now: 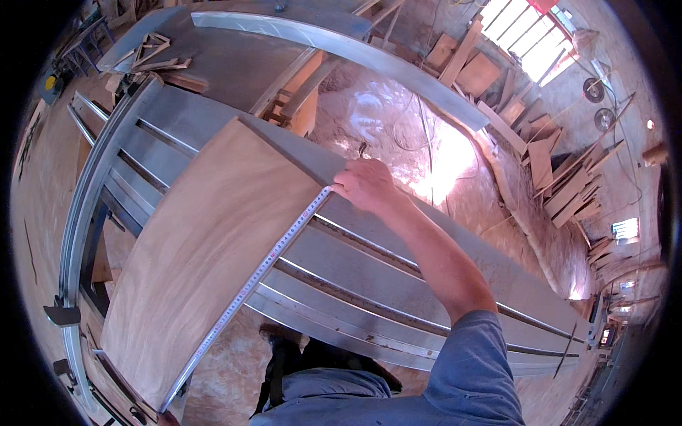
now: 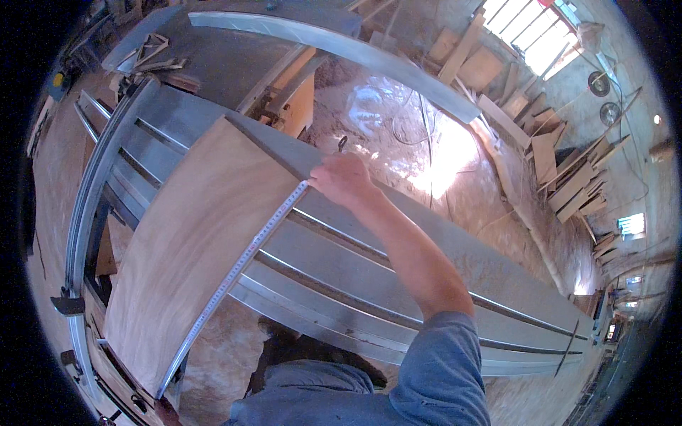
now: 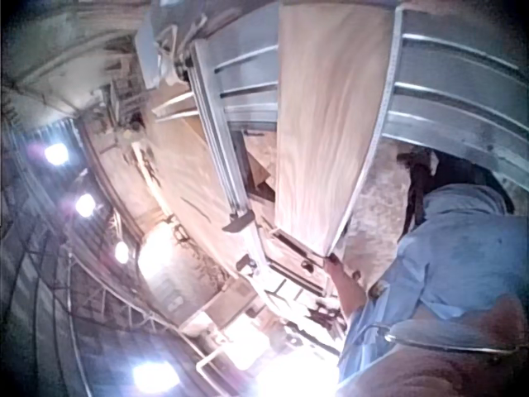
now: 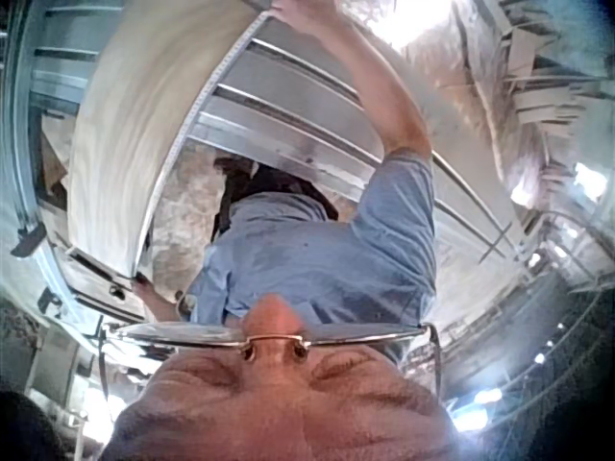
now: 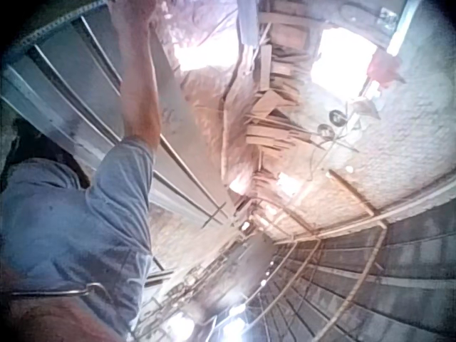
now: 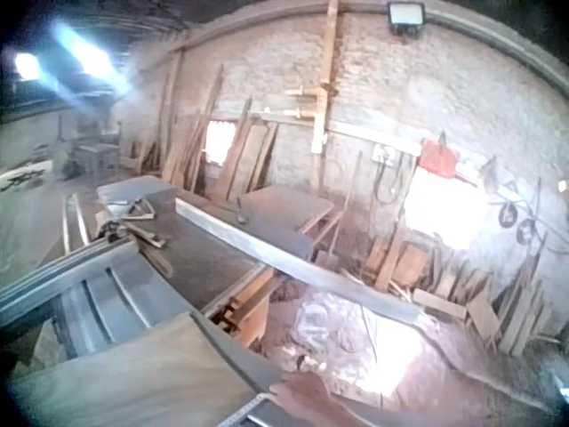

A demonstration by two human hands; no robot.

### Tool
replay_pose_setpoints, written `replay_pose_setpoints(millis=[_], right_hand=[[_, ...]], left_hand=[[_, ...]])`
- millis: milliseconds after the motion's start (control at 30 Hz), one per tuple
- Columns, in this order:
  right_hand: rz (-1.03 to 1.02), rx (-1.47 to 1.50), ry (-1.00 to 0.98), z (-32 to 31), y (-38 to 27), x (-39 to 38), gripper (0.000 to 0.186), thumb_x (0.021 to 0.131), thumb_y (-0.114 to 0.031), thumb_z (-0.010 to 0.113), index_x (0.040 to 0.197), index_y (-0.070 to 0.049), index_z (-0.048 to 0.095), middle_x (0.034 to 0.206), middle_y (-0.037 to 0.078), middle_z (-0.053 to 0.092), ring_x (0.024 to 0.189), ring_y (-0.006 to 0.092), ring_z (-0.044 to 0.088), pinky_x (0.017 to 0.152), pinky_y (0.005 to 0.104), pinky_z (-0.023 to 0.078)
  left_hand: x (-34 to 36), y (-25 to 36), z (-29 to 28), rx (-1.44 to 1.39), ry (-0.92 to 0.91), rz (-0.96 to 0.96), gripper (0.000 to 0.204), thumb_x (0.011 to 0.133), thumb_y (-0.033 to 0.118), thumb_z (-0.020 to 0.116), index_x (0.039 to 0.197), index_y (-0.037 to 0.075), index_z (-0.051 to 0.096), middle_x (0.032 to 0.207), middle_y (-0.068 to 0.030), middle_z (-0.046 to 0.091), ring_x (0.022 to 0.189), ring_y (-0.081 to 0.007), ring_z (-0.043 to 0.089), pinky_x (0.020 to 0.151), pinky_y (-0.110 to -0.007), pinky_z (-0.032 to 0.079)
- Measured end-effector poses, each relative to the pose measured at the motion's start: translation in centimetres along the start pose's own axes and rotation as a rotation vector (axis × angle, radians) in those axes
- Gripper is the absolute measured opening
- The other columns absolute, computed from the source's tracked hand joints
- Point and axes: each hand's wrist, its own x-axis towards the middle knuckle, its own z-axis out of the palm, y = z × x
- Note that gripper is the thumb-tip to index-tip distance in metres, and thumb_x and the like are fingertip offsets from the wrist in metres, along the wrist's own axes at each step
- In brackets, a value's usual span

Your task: The person measures wooden planks with a tape measure and cuts them using a table saw. They handle the wood pieces by hand, moving them between the saw and a nearby workbench, and stack the cut pieces on the floor.

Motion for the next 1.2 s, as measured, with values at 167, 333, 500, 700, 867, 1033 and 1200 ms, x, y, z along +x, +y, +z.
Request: replay_pose_setpoints(millis=[167, 333, 500, 700, 867, 1033, 1200], right_hand=[[0.008, 0.016, -0.042, -0.2, 0.1, 0.0, 0.028, 0.087, -0.04, 0.057, 0.081, -0.016, 0.069, 0.077, 0.008, 0.064, 0.083, 0.0277, 0.065, 0.07, 0.0418, 0.053], [0.028, 0.013, -0.097, -0.8, -0.2, -0.1, 0.028, 0.089, -0.039, 0.056, 0.082, -0.015, 0.07, 0.081, 0.008, 0.065, 0.088, 0.0262, 0.065, 0.072, 0.0409, 0.053], [0.023, 0.008, -0.112, -1.2, -0.4, 0.1, 0.028, 0.089, -0.039, 0.055, 0.083, -0.015, 0.069, 0.084, 0.007, 0.065, 0.088, 0.0251, 0.064, 0.073, 0.0404, 0.053], [0.026, 0.003, -0.112, -1.0, -0.4, 0.1, 0.028, 0.089, -0.039, 0.055, 0.083, -0.015, 0.068, 0.082, 0.006, 0.064, 0.088, 0.0246, 0.065, 0.073, 0.04, 0.053], [0.034, 0.009, -0.101, -0.9, -0.6, 0.0, 0.029, 0.089, -0.039, 0.056, 0.082, -0.015, 0.069, 0.082, 0.006, 0.064, 0.089, 0.0244, 0.064, 0.072, 0.0397, 0.053], [0.023, -0.017, -0.084, -1.0, -0.6, -0.3, 0.029, 0.089, -0.039, 0.056, 0.082, -0.015, 0.07, 0.08, 0.006, 0.065, 0.085, 0.0253, 0.065, 0.07, 0.0402, 0.053], [0.014, -0.033, -0.077, -1.2, -0.7, -0.1, 0.028, 0.088, -0.039, 0.056, 0.082, -0.015, 0.07, 0.078, 0.008, 0.065, 0.079, 0.0266, 0.066, 0.067, 0.0417, 0.053]], left_hand=[[0.2, -0.7, -0.9, 0.187, -0.011, 0.188, 0.026, 0.085, 0.025, 0.065, 0.09, -0.001, 0.063, 0.08, -0.0198, 0.065, 0.074, -0.0376, 0.062, 0.064, -0.047, 0.05], [0.8, -0.5, -0.6, 0.121, -0.057, -0.109, 0.026, 0.085, 0.025, 0.064, 0.088, -0.001, 0.064, 0.079, -0.019, 0.064, 0.074, -0.0357, 0.061, 0.066, -0.044, 0.05], [0.2, -0.2, -1.1, 0.204, -0.038, -0.164, 0.027, 0.085, 0.027, 0.063, 0.09, 0.0, 0.064, 0.083, -0.0191, 0.064, 0.077, -0.0348, 0.061, 0.069, -0.042, 0.051], [0.5, 0.2, -1.1, 0.205, -0.048, -0.224, 0.028, 0.086, 0.028, 0.062, 0.092, 0.001, 0.064, 0.086, -0.019, 0.065, 0.08, -0.0346, 0.061, 0.071, -0.042, 0.051], [0.6, 0.3, -1.3, 0.215, -0.062, -0.254, 0.028, 0.086, 0.029, 0.061, 0.094, 0.002, 0.064, 0.089, -0.0189, 0.065, 0.082, -0.0346, 0.062, 0.072, -0.041, 0.052], [0.5, 0.2, -1.4, 0.217, -0.088, -0.279, 0.029, 0.087, 0.031, 0.06, 0.096, 0.003, 0.064, 0.093, -0.0188, 0.066, 0.084, -0.0345, 0.062, 0.074, -0.041, 0.052], [-0.7, -0.4, -1.8, 0.189, -0.121, -0.214, 0.029, 0.087, 0.03, 0.06, 0.098, 0.004, 0.064, 0.094, -0.0183, 0.066, 0.085, -0.0329, 0.062, 0.074, -0.039, 0.052]])
